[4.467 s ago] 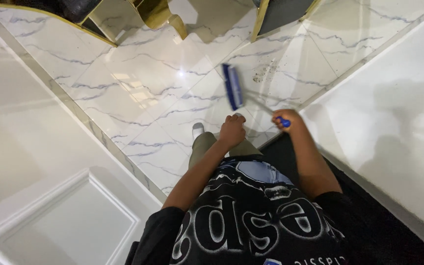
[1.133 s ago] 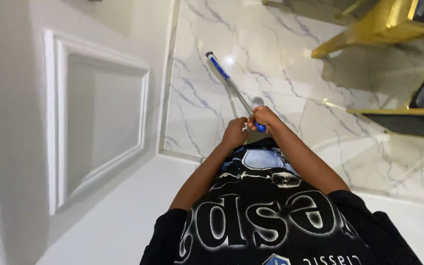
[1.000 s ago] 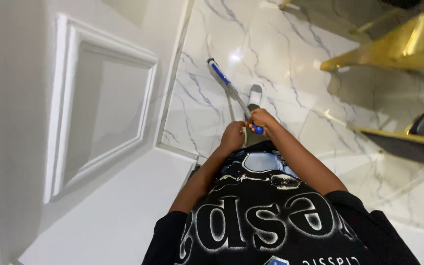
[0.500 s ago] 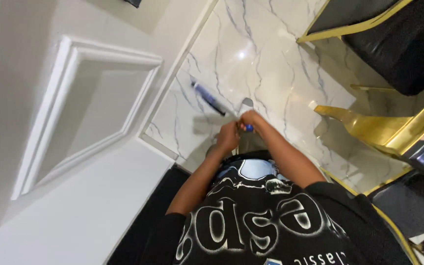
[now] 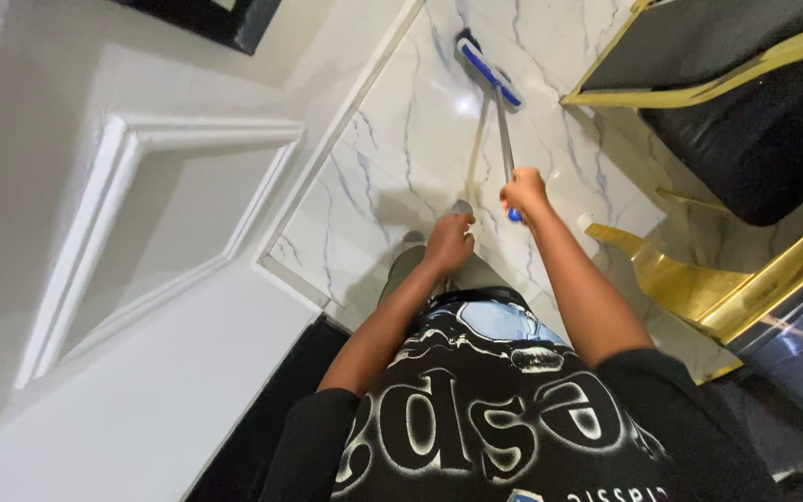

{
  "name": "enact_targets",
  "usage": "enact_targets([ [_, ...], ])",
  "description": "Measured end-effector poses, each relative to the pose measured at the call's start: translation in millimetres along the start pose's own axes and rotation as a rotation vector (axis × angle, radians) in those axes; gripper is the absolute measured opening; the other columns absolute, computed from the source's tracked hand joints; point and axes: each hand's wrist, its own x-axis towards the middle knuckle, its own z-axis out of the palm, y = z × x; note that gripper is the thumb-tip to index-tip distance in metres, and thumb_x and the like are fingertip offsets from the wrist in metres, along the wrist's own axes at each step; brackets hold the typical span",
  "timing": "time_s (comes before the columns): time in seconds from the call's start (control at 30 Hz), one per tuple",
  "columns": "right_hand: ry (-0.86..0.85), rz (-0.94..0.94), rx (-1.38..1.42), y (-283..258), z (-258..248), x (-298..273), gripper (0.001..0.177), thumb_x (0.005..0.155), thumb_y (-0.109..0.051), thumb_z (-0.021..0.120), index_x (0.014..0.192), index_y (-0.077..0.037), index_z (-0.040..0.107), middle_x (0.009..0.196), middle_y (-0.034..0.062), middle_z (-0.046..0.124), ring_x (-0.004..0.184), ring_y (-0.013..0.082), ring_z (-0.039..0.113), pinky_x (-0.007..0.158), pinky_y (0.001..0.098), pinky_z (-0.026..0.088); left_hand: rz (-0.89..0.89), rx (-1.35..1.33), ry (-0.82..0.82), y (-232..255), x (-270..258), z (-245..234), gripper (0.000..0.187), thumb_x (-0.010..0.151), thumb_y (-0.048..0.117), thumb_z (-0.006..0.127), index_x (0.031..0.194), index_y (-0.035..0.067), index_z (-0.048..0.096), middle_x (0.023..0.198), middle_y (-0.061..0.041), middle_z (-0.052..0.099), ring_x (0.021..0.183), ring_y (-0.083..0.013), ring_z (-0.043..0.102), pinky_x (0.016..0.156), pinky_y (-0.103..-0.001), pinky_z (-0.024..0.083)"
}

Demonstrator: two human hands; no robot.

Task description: The person is sweeping a tiled floor using a broom, moving around chairs and under a sink.

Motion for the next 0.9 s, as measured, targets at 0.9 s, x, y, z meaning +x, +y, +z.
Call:
enact_targets([
  [0.9,-0.013,0.036,0.137,-64,-92,52,0.011,0.078,0.01,0.067,0.081,0.003,0.058,0.064,0.0165,0.061,0.043,0.0184,0.053,0.035,0.0349,0.04,0.011,0.147,-0.225,47,153,-102,0.035,0.081,0.009,0.063,0.115,0.008,0.069,0.11,-0.014,0.07,0.11,-0.0346,0.061,0.095,-0.046,0.051],
])
